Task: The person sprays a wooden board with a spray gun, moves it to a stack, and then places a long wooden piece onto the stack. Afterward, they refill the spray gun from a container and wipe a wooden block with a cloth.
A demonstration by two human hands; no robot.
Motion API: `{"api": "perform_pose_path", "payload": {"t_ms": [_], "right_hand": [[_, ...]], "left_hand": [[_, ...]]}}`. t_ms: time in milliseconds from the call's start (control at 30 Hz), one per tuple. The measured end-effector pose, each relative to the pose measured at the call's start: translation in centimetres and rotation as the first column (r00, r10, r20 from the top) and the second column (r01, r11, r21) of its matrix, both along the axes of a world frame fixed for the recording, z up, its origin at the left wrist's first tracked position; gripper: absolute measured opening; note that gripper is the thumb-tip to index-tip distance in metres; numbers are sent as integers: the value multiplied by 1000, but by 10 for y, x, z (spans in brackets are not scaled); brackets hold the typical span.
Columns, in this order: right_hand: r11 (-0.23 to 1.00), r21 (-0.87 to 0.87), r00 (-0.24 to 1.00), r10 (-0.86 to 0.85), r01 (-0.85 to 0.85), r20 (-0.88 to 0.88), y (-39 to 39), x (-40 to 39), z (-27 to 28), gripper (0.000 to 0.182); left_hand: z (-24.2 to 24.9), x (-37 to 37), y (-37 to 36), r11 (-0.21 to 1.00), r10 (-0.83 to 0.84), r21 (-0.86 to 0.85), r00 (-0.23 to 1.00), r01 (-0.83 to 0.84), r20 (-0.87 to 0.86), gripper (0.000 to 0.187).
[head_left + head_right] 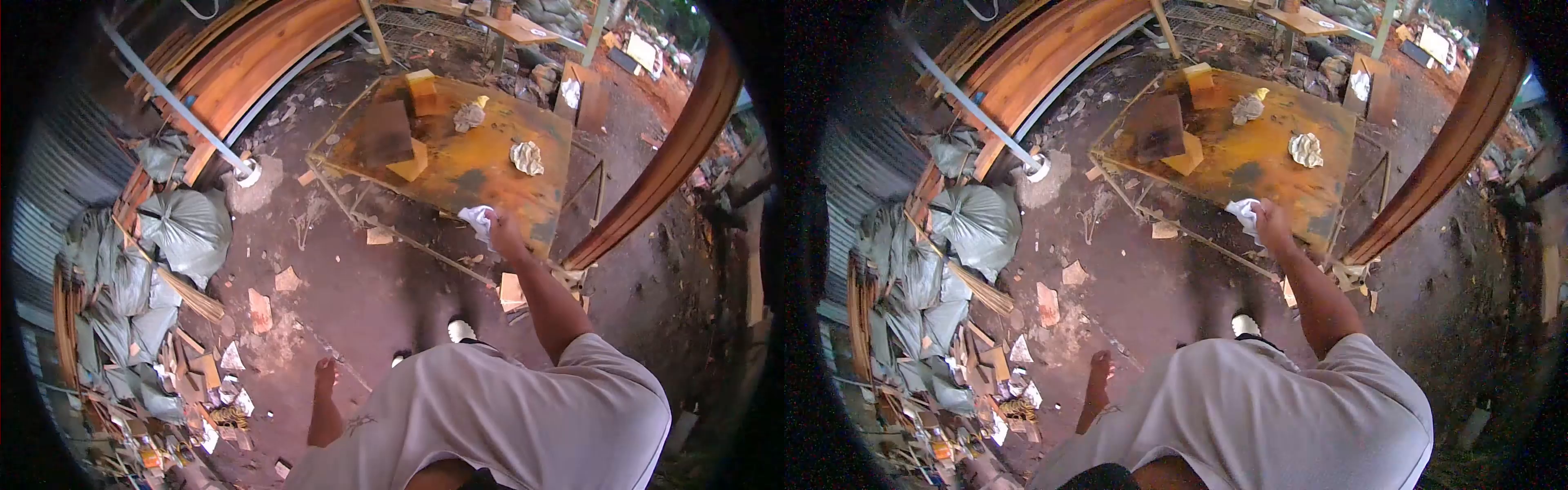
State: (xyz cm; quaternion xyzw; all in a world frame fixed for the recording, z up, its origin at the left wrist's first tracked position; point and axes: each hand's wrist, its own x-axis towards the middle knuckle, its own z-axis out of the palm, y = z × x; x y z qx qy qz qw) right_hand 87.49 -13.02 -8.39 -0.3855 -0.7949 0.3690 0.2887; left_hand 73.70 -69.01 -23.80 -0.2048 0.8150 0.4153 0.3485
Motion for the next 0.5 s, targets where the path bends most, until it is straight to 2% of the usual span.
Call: {"api": "perform_pose_path", "payload": {"t_ms": [33,67,100,133,167,233,300,333,367,400,467,500], "right_hand": [[984,-169,993,28,-48,-119,14,7,1,33],[938,-325,971,38,-116,-238,28,14,2,41],[934,-337,970,38,-120,-240,38,20,5,41],[926,-361,955,-2,-110,-295,48,26,10,45],[907,-403,952,-6,-124,-307,65,28,5,49],[883,-445,946,-2,-151,-325,94,30,-1,53],[968,-248,990,5,-40,-142,111,28,-5,44],[966,-251,989,25,-62,-146,118,30,-9,44],[997,-70,1000,26,-26,5,125,31,-10,40],[991,128,991,9,-26,134,134,26,-9,38],[999,27,985,27,-32,169,149,20,-29,29],[999,38,999,28,-30,46,147,19,-28,22]], "left_hand": [[-6,0,7,994,-80,-78,996,78,-28,49],[-17,-9,14,993,-81,-90,996,78,-33,49],[-54,-24,7,991,-133,-32,985,130,-112,47],[-72,-28,3,983,-177,21,965,184,-191,45],[-63,-23,14,984,-172,11,967,177,-190,45],[-22,-24,56,955,-289,-159,898,249,-330,41],[20,-14,81,957,-288,-139,876,253,-388,40],[25,-8,83,957,-289,-113,849,267,-443,39],[30,-3,82,966,-260,-111,854,236,-451,39],[19,-8,68,915,-403,-189,787,357,-467,40],[-17,-18,34,877,-480,-275,713,394,-511,42],[-39,-18,19,820,-565,-420,667,389,-486,45]]}}
